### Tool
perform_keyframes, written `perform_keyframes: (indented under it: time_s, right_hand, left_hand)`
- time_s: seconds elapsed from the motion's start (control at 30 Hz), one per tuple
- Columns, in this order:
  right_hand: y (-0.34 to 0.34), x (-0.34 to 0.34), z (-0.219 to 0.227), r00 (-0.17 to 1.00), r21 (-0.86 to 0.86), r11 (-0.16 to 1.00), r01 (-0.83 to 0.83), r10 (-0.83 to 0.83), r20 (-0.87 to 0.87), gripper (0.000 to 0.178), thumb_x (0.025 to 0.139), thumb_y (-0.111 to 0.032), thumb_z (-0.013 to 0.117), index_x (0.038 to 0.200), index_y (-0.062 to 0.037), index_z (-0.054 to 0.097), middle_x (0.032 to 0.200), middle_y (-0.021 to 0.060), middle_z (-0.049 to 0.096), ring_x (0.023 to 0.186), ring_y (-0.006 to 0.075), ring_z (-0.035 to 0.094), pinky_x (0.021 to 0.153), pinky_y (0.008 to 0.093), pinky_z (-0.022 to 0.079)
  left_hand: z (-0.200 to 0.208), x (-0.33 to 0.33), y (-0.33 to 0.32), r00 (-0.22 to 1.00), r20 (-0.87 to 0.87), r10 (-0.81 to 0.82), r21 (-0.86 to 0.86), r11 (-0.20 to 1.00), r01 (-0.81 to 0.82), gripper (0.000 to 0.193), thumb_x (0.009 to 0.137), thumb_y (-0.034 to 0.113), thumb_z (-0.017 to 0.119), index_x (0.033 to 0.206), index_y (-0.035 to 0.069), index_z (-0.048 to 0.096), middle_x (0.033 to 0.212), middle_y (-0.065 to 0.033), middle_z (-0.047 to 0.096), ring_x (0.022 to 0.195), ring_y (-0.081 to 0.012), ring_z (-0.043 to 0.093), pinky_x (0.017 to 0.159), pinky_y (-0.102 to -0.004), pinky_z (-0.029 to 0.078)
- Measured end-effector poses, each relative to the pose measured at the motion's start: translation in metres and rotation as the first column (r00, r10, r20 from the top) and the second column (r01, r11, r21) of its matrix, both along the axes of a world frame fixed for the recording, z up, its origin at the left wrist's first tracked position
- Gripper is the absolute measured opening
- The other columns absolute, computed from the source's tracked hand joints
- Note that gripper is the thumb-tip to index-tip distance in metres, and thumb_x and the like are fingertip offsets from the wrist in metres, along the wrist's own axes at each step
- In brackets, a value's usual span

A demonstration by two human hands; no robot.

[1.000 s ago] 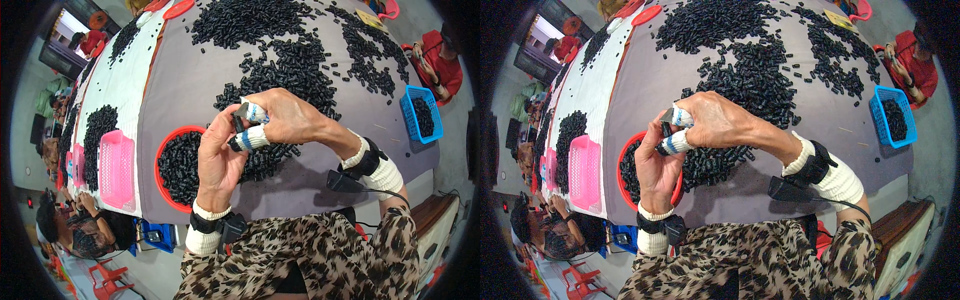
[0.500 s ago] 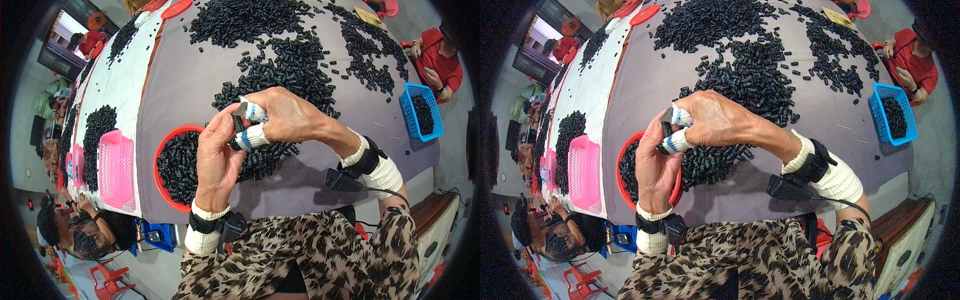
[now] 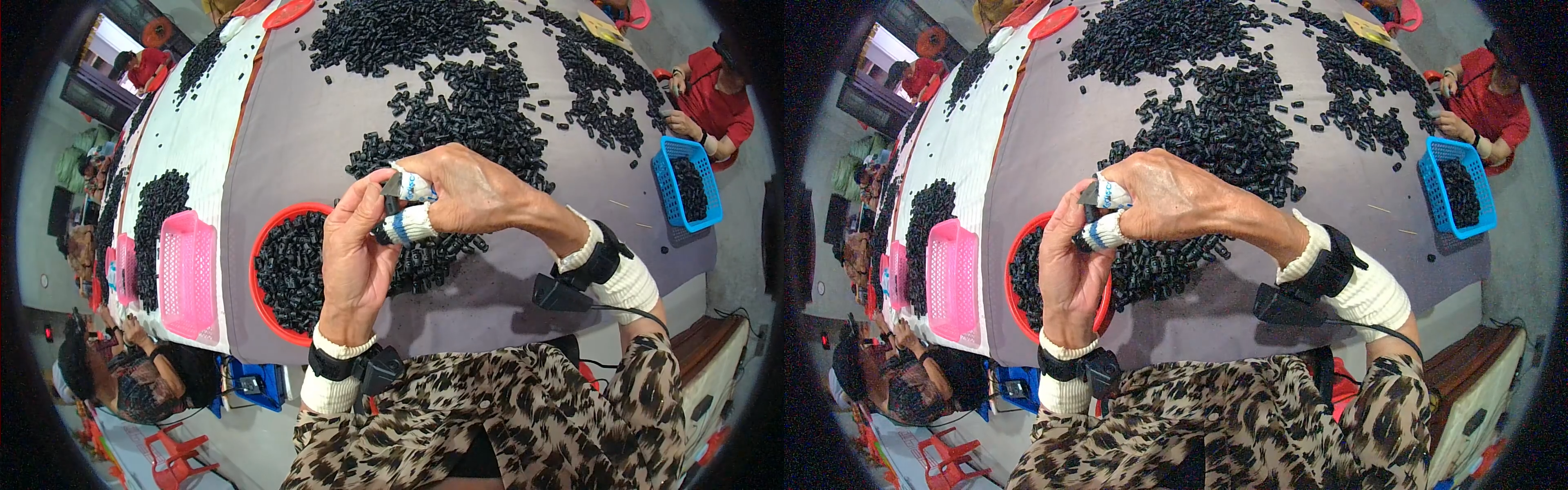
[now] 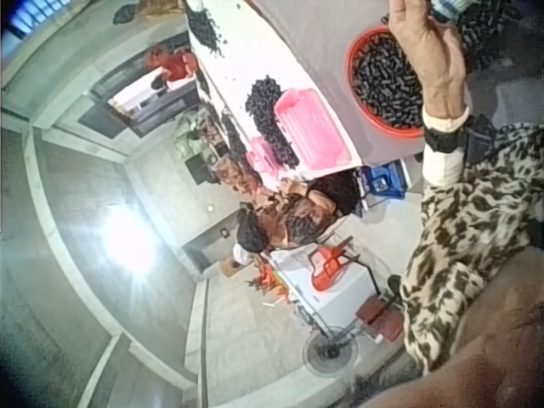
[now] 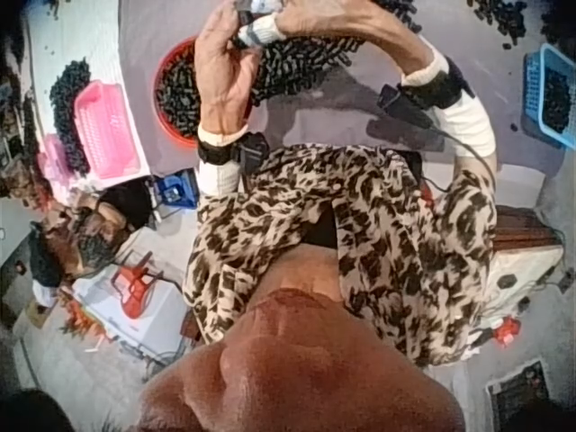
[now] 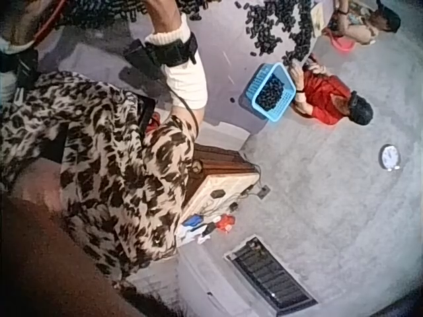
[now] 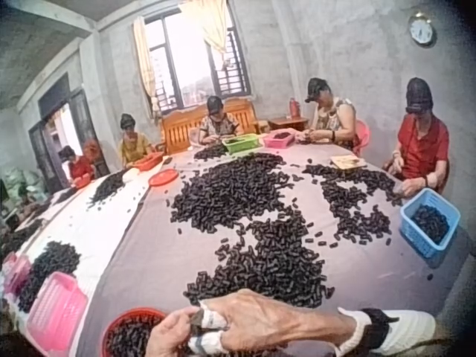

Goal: The recorder is shown picking up small black shoe components and assembling them into a bundle.

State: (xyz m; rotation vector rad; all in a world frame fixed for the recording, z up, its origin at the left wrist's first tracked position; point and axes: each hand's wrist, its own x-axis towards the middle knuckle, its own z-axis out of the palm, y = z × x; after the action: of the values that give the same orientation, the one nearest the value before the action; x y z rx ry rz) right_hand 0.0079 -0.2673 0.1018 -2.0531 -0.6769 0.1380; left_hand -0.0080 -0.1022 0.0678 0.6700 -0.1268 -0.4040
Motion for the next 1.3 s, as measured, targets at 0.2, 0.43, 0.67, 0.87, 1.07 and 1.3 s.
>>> perform_keyframes:
  time_s: [0.2,0.43,0.67,0.87,1.07,1.3]
  right_hand:
    - [0.002,-0.001,0.001,0.998,0.025,1.000,-0.006,0.008,-0.066,0.034,0.069,-0.031,0.063,0.074,0.0017,0.057,0.063,0.0152,0.058,0.057,0.0280,0.055,0.057,0.0381,0.042]
    - [0.002,-0.003,0.001,1.000,0.148,0.989,-0.001,0.004,-0.022,0.032,0.069,-0.029,0.064,0.076,0.0017,0.056,0.064,0.0140,0.058,0.057,0.0257,0.055,0.057,0.0367,0.042]
    - [0.001,-0.004,0.003,1.000,0.082,0.997,0.013,-0.011,-0.022,0.034,0.068,-0.030,0.066,0.075,0.0017,0.056,0.064,0.0133,0.057,0.057,0.0252,0.054,0.056,0.0361,0.042]
    - [0.000,-0.003,0.000,1.000,0.068,0.998,0.015,-0.015,-0.009,0.035,0.069,-0.031,0.064,0.074,0.0018,0.056,0.064,0.0142,0.058,0.057,0.0279,0.054,0.057,0.0376,0.042]
    - [-0.001,-0.004,0.003,0.999,0.052,0.999,0.007,-0.004,-0.051,0.032,0.069,-0.029,0.063,0.076,0.0018,0.057,0.065,0.0155,0.059,0.058,0.0286,0.055,0.057,0.0381,0.042]
    - [0.001,-0.003,0.004,0.998,0.039,0.999,0.007,-0.005,-0.056,0.028,0.070,-0.025,0.063,0.078,0.0006,0.059,0.064,0.0139,0.059,0.058,0.0260,0.056,0.057,0.0366,0.042]
  left_hand:
    - [0.001,-0.001,0.000,1.000,0.012,0.022,0.015,1.000,-0.022,0.028,0.087,0.010,0.053,0.110,-0.005,0.049,0.101,-0.0119,0.059,0.091,-0.0193,0.060,0.081,-0.0306,0.050]
    - [0.010,-0.004,-0.005,0.997,0.013,0.073,0.068,0.995,-0.074,0.024,0.087,0.012,0.053,0.106,-0.003,0.053,0.097,-0.0099,0.060,0.087,-0.0163,0.060,0.078,-0.0292,0.050]
    - [0.005,-0.004,-0.003,0.999,0.018,0.042,0.037,0.998,-0.043,0.025,0.089,0.012,0.050,0.109,-0.004,0.050,0.100,-0.0110,0.059,0.090,-0.0183,0.060,0.081,-0.0301,0.050]
    - [0.004,-0.003,-0.003,0.999,0.031,0.042,0.052,0.998,-0.044,0.025,0.088,0.012,0.051,0.108,-0.004,0.051,0.099,-0.0106,0.060,0.090,-0.0178,0.060,0.080,-0.0298,0.050]
    - [0.002,-0.003,-0.002,0.998,0.037,0.044,0.051,0.998,-0.046,0.025,0.086,0.009,0.053,0.108,-0.004,0.051,0.100,-0.0107,0.060,0.090,-0.0180,0.060,0.080,-0.0299,0.050]
    - [0.004,-0.002,-0.002,0.996,0.062,0.064,0.048,0.997,-0.067,0.025,0.086,0.008,0.053,0.108,-0.005,0.051,0.100,-0.0116,0.059,0.092,-0.0187,0.059,0.082,-0.0302,0.050]
